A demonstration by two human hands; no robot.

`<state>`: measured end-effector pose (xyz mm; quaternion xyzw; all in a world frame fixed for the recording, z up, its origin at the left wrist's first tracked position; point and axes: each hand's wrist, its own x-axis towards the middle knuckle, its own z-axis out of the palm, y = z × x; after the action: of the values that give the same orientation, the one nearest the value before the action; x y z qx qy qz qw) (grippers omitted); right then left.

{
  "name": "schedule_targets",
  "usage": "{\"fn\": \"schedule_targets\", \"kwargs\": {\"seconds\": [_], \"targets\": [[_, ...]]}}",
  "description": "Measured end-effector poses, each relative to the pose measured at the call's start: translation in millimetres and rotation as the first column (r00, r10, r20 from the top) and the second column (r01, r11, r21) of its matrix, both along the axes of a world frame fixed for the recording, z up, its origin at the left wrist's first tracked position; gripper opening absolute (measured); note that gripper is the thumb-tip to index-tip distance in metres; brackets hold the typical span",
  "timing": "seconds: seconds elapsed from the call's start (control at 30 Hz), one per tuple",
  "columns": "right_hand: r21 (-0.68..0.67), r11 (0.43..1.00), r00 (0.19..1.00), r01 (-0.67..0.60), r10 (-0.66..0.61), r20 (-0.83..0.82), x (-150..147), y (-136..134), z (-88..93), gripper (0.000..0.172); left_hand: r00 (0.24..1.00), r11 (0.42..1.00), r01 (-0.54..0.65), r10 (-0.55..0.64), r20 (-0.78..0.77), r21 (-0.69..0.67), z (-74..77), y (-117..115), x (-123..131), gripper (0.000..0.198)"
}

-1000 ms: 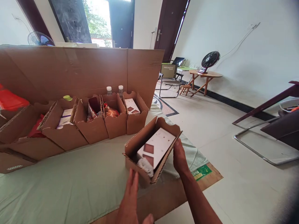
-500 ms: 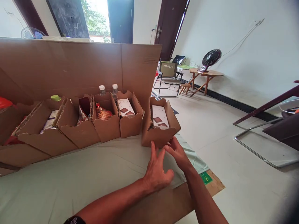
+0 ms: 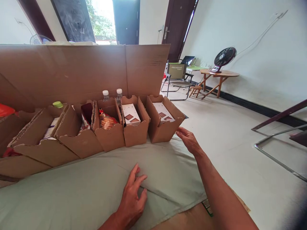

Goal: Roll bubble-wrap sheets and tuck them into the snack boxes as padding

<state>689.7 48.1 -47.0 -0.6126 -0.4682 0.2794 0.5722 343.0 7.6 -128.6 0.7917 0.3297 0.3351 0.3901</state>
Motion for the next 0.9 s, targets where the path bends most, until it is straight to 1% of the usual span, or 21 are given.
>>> {"fn": "schedule_targets", "kwargs": {"seconds": [0.1, 0.2, 0.23, 0.3, 0.37, 0.43, 0.53, 0.67, 0.9], "targets": [[-0.014, 1.0, 1.0, 0.011, -0.011, 0.009, -1.5, 0.7, 4.8, 0.051, 0.999, 0.998, -0.033, 0.031, 0.027, 0.058, -8.9, 4.0, -9.3, 0.039], [0.041, 0.999, 1.0, 0.004, -0.003, -0.019, -4.7, 7.4, 18.6, 0.063, 0.998, 0.995, -0.055, 0.052, 0.042, 0.085, -10.8, 5.8, -9.5, 0.037], [0.059, 0.998, 0.999, -0.017, 0.019, -0.038, -4.6, 11.5, 24.4, 0.066, 0.998, 0.994, -0.056, 0.052, 0.04, 0.097, -10.7, 5.7, -8.9, 0.037], [0.054, 0.993, 0.991, -0.105, 0.109, -0.08, -1.6, 21.2, 36.2, 0.067, 0.998, 0.992, -0.054, 0.05, 0.036, 0.115, -10.3, 5.4, -7.7, 0.036], [0.002, 0.978, 0.972, -0.21, 0.209, -0.109, 3.6, 30.8, 46.0, 0.064, 0.998, 0.991, -0.048, 0.044, 0.039, 0.123, -10.1, 5.4, -7.0, 0.036], [-0.045, 0.962, 0.957, -0.271, 0.264, -0.118, 9.1, 39.0, 52.2, 0.063, 0.999, 0.991, -0.037, 0.032, 0.042, 0.127, -9.8, 5.8, -6.7, 0.036], [-0.081, 0.951, 0.951, -0.297, 0.287, -0.113, 14.9, 48.4, 54.9, 0.063, 0.999, 0.993, -0.029, 0.024, 0.043, 0.116, -8.6, 6.5, -6.6, 0.035], [-0.125, 0.948, 0.954, -0.293, 0.283, -0.096, 17.6, 55.3, 52.3, 0.055, 0.999, 0.995, -0.026, 0.023, 0.044, 0.093, -6.3, 6.4, -6.4, 0.035], [-0.169, 0.964, 0.978, -0.207, 0.206, -0.027, 14.7, 51.3, 50.8, 0.045, 0.999, 0.998, -0.015, 0.012, 0.044, 0.064, -3.1, 5.7, -5.5, 0.034]]}}
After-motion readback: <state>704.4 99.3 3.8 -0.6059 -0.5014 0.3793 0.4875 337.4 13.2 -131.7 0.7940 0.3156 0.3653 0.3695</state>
